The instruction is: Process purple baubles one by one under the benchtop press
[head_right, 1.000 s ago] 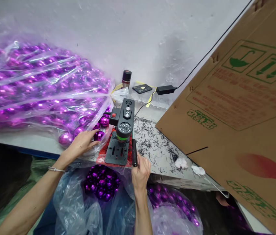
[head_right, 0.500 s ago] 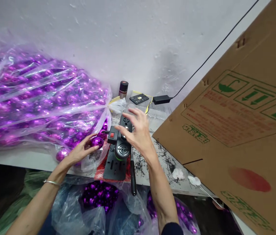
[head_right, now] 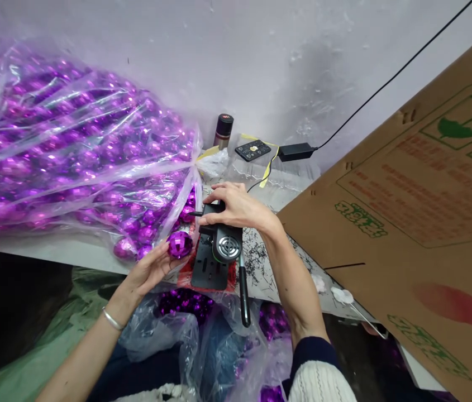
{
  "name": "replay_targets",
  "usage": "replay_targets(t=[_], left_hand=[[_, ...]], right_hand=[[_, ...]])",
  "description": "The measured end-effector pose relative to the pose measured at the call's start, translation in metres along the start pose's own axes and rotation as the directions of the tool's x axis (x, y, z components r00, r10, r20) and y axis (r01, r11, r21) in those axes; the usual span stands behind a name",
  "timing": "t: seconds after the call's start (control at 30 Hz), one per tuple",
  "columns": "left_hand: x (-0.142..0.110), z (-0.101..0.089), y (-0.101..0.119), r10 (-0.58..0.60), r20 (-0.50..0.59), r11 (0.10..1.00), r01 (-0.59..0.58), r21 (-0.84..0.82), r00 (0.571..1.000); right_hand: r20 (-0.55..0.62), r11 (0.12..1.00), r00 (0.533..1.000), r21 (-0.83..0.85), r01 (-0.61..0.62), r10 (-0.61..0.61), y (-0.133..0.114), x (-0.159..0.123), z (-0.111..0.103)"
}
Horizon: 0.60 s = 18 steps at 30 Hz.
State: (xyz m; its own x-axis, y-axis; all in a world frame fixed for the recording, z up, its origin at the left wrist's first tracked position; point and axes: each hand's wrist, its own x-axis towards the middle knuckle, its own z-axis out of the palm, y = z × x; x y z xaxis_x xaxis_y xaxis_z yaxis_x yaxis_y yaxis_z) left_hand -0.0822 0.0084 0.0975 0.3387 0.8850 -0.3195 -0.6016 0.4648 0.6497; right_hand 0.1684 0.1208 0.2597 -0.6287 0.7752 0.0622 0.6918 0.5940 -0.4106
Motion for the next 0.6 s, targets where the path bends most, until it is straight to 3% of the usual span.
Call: replay_targets(t=[0.13, 0.33, 0.6], left_hand=[[-0.003, -0.004, -0.012, -0.035, -0.058, 0.999, 0.036, 0.016, 0.998], [-0.009, -0.011, -0.029, -0.086, -0.051, 0.996, 0.087, 0.016, 0.995], [-0.015, -0.004, -0.032, -0.149, -0.115, 0.986, 0.139, -0.090, 0.982]], right_hand=[[-0.019, 0.995, 1.000, 0.095, 0.005, -0.003, 0.003, 0.005, 0.001], [-0.024, 0.994, 1.000, 0.110, 0.001, 0.001, 0.004, 0.008, 0.001], [-0.011, 0.991, 1.000, 0.130, 0.024, -0.022, 0.003, 0.009, -0.002]])
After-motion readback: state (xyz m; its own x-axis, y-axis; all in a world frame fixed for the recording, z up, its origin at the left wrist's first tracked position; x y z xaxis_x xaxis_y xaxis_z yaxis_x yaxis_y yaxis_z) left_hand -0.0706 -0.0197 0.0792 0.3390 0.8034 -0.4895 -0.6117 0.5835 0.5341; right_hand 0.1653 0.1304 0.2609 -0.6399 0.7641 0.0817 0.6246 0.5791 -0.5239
